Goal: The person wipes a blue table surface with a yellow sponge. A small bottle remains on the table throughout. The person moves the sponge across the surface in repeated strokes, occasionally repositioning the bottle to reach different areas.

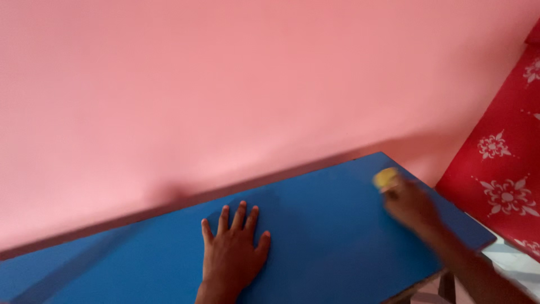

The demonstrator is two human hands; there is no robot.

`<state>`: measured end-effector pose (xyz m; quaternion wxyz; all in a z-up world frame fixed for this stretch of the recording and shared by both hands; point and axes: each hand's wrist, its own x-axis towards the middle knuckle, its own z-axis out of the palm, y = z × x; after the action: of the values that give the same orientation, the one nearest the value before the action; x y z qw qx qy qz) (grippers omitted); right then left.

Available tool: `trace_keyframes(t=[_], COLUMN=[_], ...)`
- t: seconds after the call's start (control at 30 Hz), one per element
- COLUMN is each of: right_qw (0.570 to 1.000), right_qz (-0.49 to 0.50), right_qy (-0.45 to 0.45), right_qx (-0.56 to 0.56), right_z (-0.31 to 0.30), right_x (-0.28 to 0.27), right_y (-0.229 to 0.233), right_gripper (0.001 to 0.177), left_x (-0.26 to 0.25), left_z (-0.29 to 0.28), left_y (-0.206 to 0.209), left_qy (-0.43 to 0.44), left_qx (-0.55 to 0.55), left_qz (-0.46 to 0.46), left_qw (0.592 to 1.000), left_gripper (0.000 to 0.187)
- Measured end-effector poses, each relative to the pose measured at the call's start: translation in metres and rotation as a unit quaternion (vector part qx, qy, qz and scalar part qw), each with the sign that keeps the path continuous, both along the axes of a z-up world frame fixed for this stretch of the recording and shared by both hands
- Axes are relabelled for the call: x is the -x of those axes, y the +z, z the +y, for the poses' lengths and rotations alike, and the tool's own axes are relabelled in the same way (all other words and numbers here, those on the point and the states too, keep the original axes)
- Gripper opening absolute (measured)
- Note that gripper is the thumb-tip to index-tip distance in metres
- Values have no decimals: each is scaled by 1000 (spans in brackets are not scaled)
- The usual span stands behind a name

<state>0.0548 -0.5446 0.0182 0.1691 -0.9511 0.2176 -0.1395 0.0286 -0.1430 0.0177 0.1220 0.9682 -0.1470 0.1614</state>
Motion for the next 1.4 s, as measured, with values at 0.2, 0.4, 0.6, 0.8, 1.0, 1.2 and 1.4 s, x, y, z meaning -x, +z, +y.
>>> trace_keyframes(t=[0.2,0.4,0.6,0.8,1.0,1.2,1.4], right_qw=[935,939,964,845,860,987,988], right_qz=[-159,-76,-120,-291,-167,-13,-68], right_qy=[300,334,239,444,479,158,81], right_qx=[98,22,-7,69,-57,-33,115], right_z=[113,121,145,221,126,6,-19], right_x=[28,17,-44,-40,-74,-75,-84], right_y=[-28,-9,19,-5,3,32,24], right_gripper=[42,42,41,37,59,44,42], left_x=[-15,-36,-44,-42,-37,-34,-39], left_z=[-5,-6,-2,3,10,4,4], left_y=[23,1,-12,-7,-2,8,4], left_qy=[-34,-97,-76,-79,-55,-5,-8], left_qx=[-45,-6,-42,51,54,-3,-8], left_qz=[86,-52,76,-16,14,68,63], left_qw=[995,994,993,995,997,998,998], left_gripper=[48,55,74,94,86,83,83])
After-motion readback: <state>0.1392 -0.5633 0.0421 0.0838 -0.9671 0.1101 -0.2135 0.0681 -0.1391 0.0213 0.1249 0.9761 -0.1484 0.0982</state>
